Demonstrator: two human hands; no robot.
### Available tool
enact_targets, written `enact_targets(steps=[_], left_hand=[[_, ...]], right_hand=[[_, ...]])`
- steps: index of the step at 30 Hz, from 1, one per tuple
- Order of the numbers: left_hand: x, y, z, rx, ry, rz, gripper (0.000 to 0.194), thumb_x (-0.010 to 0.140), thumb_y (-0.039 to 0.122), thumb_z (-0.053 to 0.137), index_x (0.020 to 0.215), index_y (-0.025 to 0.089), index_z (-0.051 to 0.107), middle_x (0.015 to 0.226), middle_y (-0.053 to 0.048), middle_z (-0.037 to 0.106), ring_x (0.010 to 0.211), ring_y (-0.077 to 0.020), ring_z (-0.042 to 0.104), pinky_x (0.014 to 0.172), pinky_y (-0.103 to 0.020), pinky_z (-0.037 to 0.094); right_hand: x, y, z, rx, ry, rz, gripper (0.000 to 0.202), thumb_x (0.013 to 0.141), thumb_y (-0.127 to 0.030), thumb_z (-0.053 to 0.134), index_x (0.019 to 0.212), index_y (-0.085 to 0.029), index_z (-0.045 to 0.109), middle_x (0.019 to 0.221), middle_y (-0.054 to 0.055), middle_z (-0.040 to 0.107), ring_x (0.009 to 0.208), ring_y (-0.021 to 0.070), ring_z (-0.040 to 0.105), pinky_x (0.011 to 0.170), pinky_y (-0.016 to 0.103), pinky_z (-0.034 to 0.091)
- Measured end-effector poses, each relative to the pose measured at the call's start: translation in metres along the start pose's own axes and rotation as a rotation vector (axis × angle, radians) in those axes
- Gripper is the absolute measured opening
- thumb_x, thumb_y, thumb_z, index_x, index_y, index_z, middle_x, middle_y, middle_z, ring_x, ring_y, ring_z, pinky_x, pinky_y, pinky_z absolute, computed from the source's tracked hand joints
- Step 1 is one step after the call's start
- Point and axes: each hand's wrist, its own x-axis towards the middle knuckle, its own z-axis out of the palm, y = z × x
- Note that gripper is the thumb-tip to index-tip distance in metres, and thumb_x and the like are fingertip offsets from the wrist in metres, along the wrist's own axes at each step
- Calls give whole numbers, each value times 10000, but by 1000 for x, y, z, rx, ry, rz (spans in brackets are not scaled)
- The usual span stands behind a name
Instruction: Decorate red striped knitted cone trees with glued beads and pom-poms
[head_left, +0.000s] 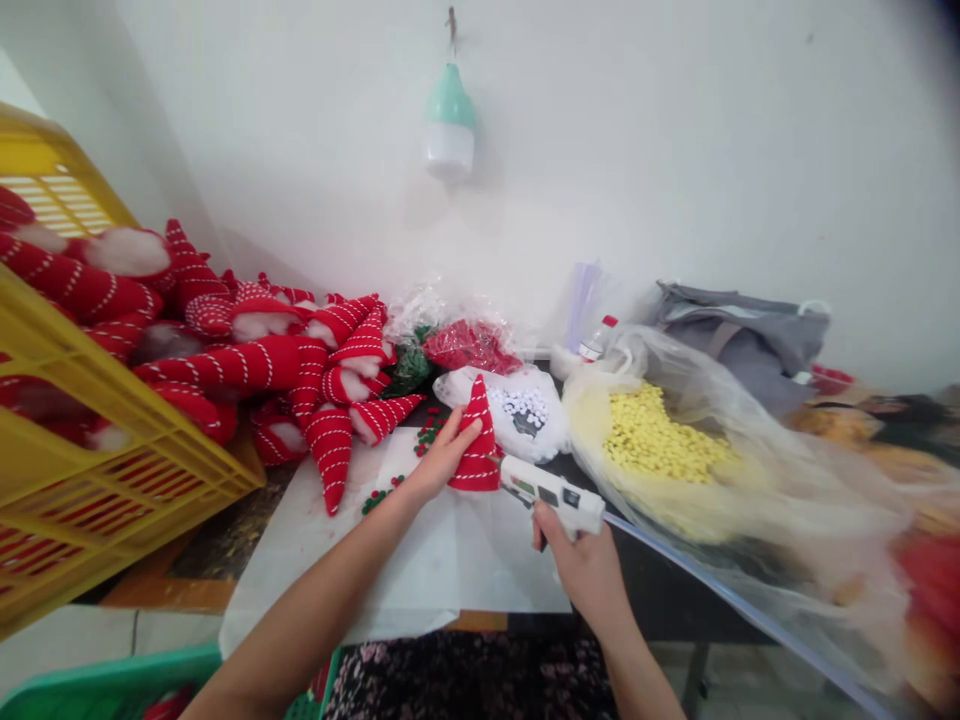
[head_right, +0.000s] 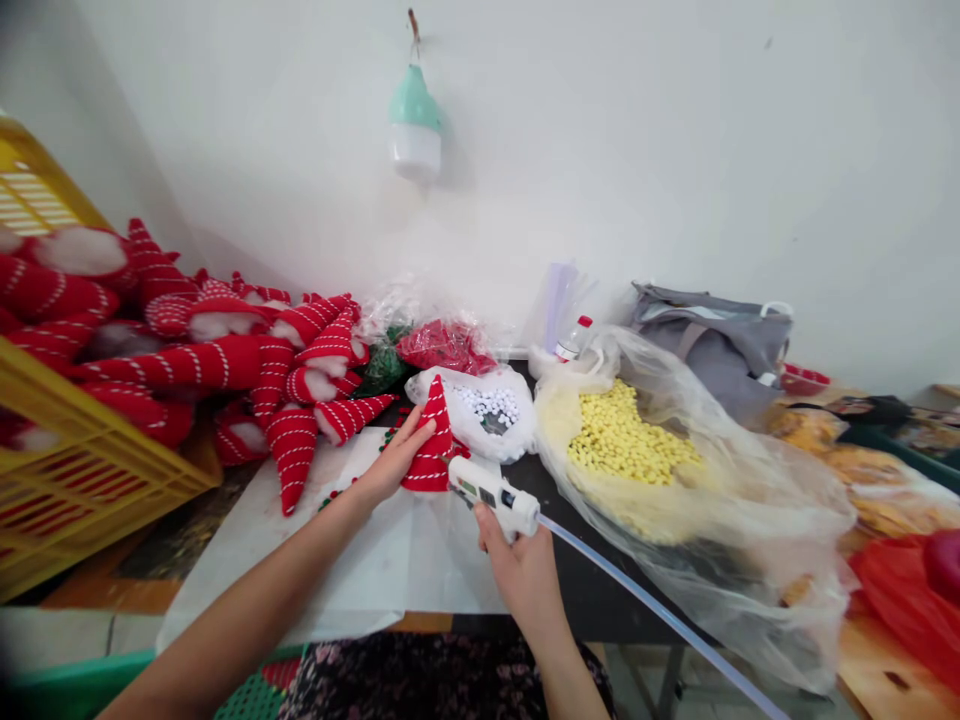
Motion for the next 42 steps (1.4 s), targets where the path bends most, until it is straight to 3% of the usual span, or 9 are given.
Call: enact_targets(steps=[5, 11, 15, 19, 22, 26, 42], left_hand=[[-1, 0, -1, -4, 24, -10, 820, 856, 540, 773, 1570, 334, 427, 1600, -74, 487, 1281, -295, 640, 1090, -385, 519], [-1, 2, 0, -52, 110, -70, 883, 858, 497, 790, 1607, 332, 353, 1577, -100, 510, 1234, -295, 667, 1035, -384, 556], [3, 1, -1, -141, 61, -49, 859, 854, 468, 801, 1589, 307, 386, 1450, -108, 625, 1108, -277, 723, 957, -377, 594], [2, 4, 0, -213, 37, -84, 888, 859, 457, 796, 1607, 281, 350, 1266, -108, 724, 965, -260, 758, 888, -386, 616], [0, 7, 2, -240, 1, -87, 879, 870, 455, 783, 1610, 280, 343, 1228, -101, 738, 933, -257, 761, 868, -387, 619], [-2, 7, 3, -248, -18, -77, 883, 868, 443, 785, 1611, 266, 343, 1221, -105, 742, 921, -256, 760, 858, -383, 617], [-4, 9, 4, -273, -27, -80, 841, 865, 427, 790, 1587, 271, 387, 1229, -97, 741, 934, -249, 757, 856, -366, 616]], right_hand=[[-1, -1, 1, -9, 19, 6, 485, 906, -567, 587, 575, -219, 515, 553, 23, 580, 536, 166, 568, 533, 248, 465], [-3, 7, 3, -37, 65, -35, 501, 893, -622, 597, 601, -214, 593, 653, 57, 690, 630, 201, 648, 626, 270, 519], [-4, 14, 3, -106, 149, -70, 479, 879, -645, 622, 667, -222, 694, 747, 84, 751, 778, 263, 713, 750, 318, 566], [0, 15, -1, -111, 258, -58, 399, 852, -590, 675, 882, -210, 794, 901, 105, 792, 912, 290, 736, 799, 337, 587], [4, 11, -4, -79, 191, -51, 403, 887, -569, 629, 774, -212, 778, 874, 80, 778, 857, 254, 722, 799, 319, 570], [4, 2, -4, 7, 86, -34, 503, 935, -591, 559, 665, -191, 701, 723, 60, 710, 693, 200, 654, 659, 277, 522], [6, 3, -4, 23, 13, -37, 508, 937, -570, 552, 569, -220, 551, 596, 42, 636, 622, 183, 615, 674, 277, 519]])
